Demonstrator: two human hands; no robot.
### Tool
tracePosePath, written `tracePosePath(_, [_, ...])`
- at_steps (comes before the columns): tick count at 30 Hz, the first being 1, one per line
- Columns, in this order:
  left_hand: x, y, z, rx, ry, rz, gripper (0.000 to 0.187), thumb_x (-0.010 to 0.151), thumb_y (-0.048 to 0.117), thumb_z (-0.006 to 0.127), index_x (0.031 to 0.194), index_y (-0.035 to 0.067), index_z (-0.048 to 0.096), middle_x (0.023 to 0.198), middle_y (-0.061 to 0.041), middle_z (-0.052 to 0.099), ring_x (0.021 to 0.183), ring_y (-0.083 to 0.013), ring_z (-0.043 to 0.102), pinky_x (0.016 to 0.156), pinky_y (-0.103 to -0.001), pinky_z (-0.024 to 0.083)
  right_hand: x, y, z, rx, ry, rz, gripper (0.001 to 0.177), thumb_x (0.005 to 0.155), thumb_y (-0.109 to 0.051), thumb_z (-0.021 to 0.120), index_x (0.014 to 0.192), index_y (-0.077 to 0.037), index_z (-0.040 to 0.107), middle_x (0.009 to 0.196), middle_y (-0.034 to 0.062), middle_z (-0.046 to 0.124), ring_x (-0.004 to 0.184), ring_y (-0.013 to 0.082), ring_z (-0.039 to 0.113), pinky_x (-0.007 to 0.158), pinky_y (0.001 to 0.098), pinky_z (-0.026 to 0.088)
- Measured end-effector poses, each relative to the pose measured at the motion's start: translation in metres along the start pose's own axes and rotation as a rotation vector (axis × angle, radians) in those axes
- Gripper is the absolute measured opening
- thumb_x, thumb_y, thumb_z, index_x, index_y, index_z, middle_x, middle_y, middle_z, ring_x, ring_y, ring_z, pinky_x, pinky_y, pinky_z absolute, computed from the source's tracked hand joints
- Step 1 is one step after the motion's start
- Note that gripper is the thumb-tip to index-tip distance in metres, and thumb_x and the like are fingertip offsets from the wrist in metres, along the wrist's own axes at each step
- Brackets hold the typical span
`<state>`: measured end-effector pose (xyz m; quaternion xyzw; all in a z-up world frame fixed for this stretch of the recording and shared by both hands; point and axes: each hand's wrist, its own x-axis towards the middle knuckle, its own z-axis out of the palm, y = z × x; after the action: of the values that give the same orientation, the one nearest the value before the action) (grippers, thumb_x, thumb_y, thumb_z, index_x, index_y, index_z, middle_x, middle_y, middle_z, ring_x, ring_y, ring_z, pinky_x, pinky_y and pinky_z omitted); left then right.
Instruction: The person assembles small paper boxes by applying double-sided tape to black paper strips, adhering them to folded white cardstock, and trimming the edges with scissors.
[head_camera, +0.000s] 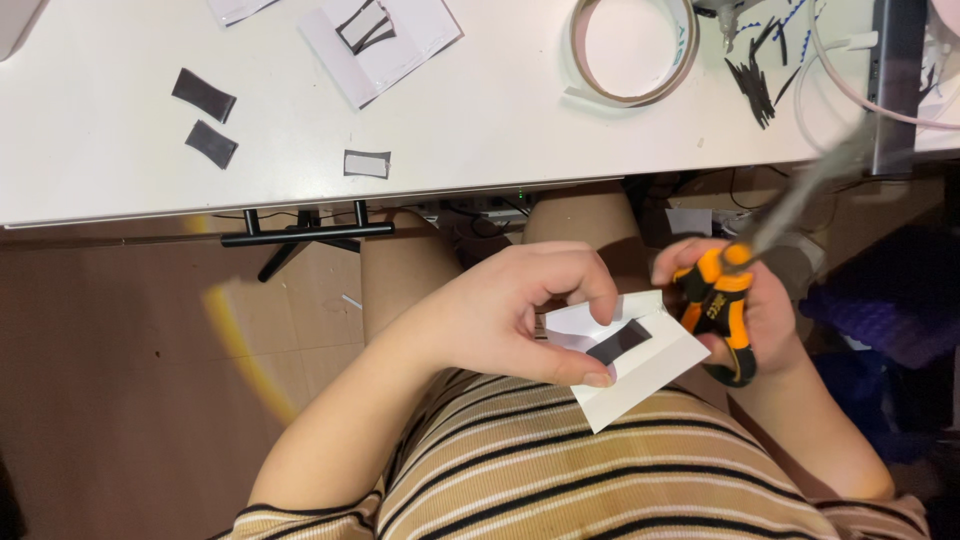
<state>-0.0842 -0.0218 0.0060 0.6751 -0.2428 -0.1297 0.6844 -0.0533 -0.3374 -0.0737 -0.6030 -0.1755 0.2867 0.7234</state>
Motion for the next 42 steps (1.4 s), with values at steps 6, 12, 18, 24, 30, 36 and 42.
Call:
tracePosePath(6, [0.001, -0.005, 0.002, 0.017, -0.078, -0.031, 0.028, 0.087, 0.036, 0.077, 0.105, 0.018, 0.064, 0.101, 0.004, 0.059, 0.089, -0.0106, 0.059, 0.076, -0.023, 0.049, 0.030, -0.017, 0.042, 0.088, 0.096, -0.202, 0.057, 0.081, -0.022, 0.085, 0.122, -0.011, 0.047, 0.109, 0.0176, 0.057, 0.077, 0.0192, 0.070, 0.071, 0.0280, 0.064])
tracePosePath(12, [-0.019, -0.029, 0.015, -0.373, 0.143, -0.076, 0.073, 0.094, 0.017, 0.079, 0.157, 0.018, 0.042, 0.122, -0.005, 0.058, 0.090, -0.0048, 0.062, 0.074, -0.014, 0.051, 0.041, -0.010, 0.062, -0.166, 0.392, -0.347, 0.052, 0.087, -0.036, 0.078, 0.121, -0.015, 0.046, 0.104, 0.0093, 0.059, 0.085, 0.0127, 0.059, 0.078, 0.0221, 0.049])
tracePosePath(18, [-0.027, -0.067, 0.060, -0.866, 0.564, 0.090, 0.066, 0.103, 0.024, 0.064, 0.157, 0.008, 0.030, 0.139, -0.021, 0.055, 0.123, -0.0320, 0.062, 0.098, -0.049, 0.063, 0.047, -0.011, 0.084, -0.547, 0.562, -0.483, 0.058, 0.086, -0.019, 0.076, 0.122, -0.009, 0.031, 0.106, 0.0163, 0.054, 0.080, 0.0196, 0.055, 0.076, 0.0302, 0.048])
tracePosePath(24, [-0.025, -0.065, 0.065, -0.513, 0.693, 0.138, 0.052, 0.099, -0.004, 0.061, 0.146, 0.007, 0.043, 0.154, -0.016, 0.045, 0.115, -0.0146, 0.064, 0.089, -0.028, 0.058, 0.050, 0.029, 0.075, -0.414, 0.512, -0.561, 0.072, 0.077, 0.004, 0.089, 0.124, 0.005, 0.034, 0.095, 0.0162, 0.050, 0.075, 0.0194, 0.064, 0.073, 0.0284, 0.057])
tracePosePath(30, [-0.024, -0.044, 0.045, -0.110, 0.797, 0.135, 0.014, 0.103, 0.003, 0.058, 0.103, 0.014, 0.068, 0.150, -0.019, 0.048, 0.135, -0.0301, 0.054, 0.111, -0.041, 0.044, 0.048, 0.014, 0.082, -0.360, 0.416, -0.410, 0.069, 0.072, -0.001, 0.090, 0.121, 0.005, 0.041, 0.093, 0.0161, 0.058, 0.075, 0.0143, 0.064, 0.066, 0.0216, 0.056])
tracePosePath(36, [-0.030, -0.021, 0.008, -0.044, 0.637, 0.138, 0.021, 0.100, 0.000, 0.058, 0.101, 0.016, 0.070, 0.150, -0.016, 0.051, 0.142, -0.0321, 0.050, 0.118, -0.044, 0.039, 0.034, 0.008, 0.072, 0.098, 0.139, -0.066, 0.090, 0.068, -0.019, 0.091, 0.138, 0.005, 0.040, 0.087, 0.0191, 0.071, 0.070, 0.0186, 0.074, 0.064, 0.0260, 0.064])
tracePosePath(42, [-0.032, 0.017, -0.023, 0.251, 0.429, 0.061, 0.032, 0.092, -0.004, 0.046, 0.099, 0.018, 0.068, 0.157, -0.019, 0.040, 0.113, -0.0211, 0.068, 0.098, -0.034, 0.050, 0.018, -0.025, 0.044, -0.112, -0.519, 0.157, 0.100, 0.093, -0.057, 0.070, 0.153, 0.002, 0.017, 0.092, 0.0096, 0.052, 0.082, 0.0154, 0.050, 0.093, 0.0291, 0.046])
